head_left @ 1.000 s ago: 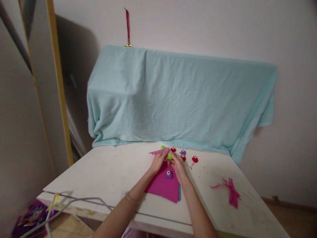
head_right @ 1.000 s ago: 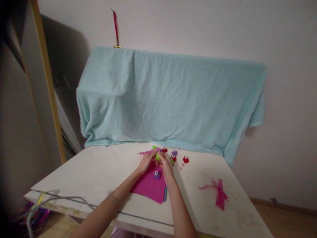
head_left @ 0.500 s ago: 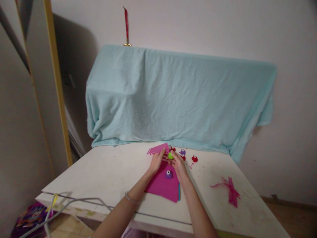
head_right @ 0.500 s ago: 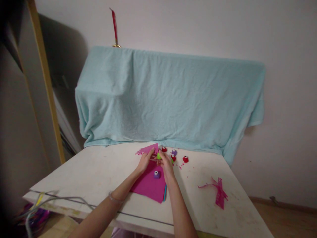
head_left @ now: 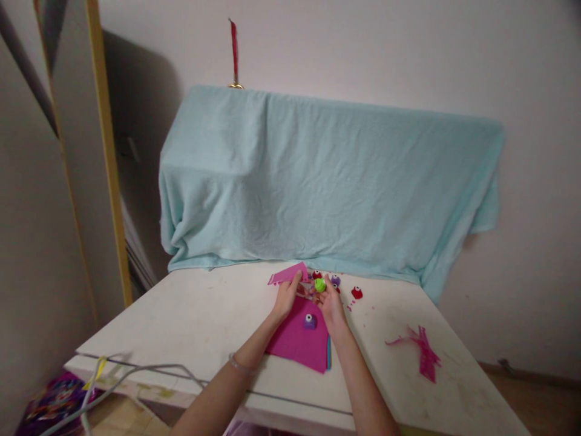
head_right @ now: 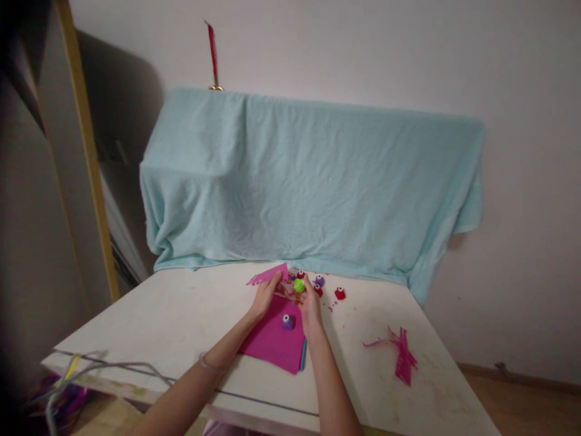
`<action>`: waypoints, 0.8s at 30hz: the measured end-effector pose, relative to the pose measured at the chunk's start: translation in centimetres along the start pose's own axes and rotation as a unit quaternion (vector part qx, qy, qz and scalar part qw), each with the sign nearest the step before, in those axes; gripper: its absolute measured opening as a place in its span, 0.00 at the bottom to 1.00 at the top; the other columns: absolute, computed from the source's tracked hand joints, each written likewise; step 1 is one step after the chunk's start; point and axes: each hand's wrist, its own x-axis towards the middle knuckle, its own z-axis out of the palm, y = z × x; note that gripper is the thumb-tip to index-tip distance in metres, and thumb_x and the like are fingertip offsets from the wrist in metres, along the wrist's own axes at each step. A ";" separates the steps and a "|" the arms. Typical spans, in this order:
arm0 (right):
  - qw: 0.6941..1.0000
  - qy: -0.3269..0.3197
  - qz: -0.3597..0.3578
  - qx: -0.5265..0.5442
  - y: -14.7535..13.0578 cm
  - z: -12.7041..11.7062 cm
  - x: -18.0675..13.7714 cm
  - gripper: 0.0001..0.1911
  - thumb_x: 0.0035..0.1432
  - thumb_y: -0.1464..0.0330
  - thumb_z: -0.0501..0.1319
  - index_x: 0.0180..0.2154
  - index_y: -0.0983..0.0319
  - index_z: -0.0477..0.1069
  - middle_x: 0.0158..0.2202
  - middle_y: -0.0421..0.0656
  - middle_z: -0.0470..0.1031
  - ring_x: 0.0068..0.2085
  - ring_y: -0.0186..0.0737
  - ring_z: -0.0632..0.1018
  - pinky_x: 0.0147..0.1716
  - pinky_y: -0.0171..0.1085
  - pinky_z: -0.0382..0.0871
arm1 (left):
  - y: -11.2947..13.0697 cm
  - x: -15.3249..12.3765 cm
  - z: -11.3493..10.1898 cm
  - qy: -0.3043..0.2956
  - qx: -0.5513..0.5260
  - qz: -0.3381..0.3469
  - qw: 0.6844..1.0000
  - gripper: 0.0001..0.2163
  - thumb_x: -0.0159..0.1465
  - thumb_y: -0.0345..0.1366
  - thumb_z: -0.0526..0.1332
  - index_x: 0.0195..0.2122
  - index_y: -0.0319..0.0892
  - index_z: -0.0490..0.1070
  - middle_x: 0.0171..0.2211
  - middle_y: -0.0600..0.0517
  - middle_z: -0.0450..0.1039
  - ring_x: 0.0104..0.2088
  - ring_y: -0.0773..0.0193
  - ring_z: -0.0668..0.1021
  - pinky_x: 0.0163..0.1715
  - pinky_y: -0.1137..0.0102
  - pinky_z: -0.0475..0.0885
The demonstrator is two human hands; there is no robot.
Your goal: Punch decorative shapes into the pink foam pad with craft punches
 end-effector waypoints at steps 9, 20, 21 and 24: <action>0.999 -0.027 0.019 0.023 -0.8 0.8 -0.7 0.24 0.52 0.46 0.61 0.28 0.60 0.72 0.23 0.46 0.76 0.24 0.42 0.75 0.23 0.38 0.64 | 0.7 -0.4 0.3 -0.038 -0.009 -0.011 0.999 0.32 0.63 0.61 0.47 0.19 0.40 0.75 0.20 0.44 0.75 0.27 0.55 0.77 0.38 0.64 0.70; 0.997 -0.060 0.007 0.039 -0.6 1.0 -0.8 0.22 0.53 0.47 0.63 0.26 0.61 0.72 0.22 0.46 0.76 0.21 0.39 0.72 0.23 0.38 0.64 | 1.0 -0.9 0.1 -0.074 0.026 0.018 0.997 0.31 0.66 0.58 0.45 0.21 0.41 0.76 0.21 0.46 0.76 0.29 0.56 0.78 0.38 0.67 0.68; 0.997 -0.058 0.011 0.045 -0.6 1.0 -0.8 0.22 0.52 0.48 0.63 0.26 0.61 0.72 0.22 0.46 0.76 0.21 0.39 0.72 0.23 0.38 0.64 | 1.0 -0.8 0.1 -0.074 0.030 0.020 0.997 0.31 0.66 0.58 0.45 0.21 0.41 0.76 0.22 0.46 0.76 0.29 0.56 0.78 0.39 0.67 0.68; 0.996 -0.053 0.023 0.063 -0.5 1.0 -0.8 0.21 0.52 0.50 0.65 0.27 0.61 0.72 0.22 0.46 0.76 0.21 0.38 0.71 0.22 0.37 0.64 | 0.5 -0.7 0.1 -0.071 0.047 0.019 0.996 0.31 0.66 0.58 0.44 0.22 0.41 0.75 0.22 0.46 0.76 0.30 0.56 0.78 0.40 0.67 0.69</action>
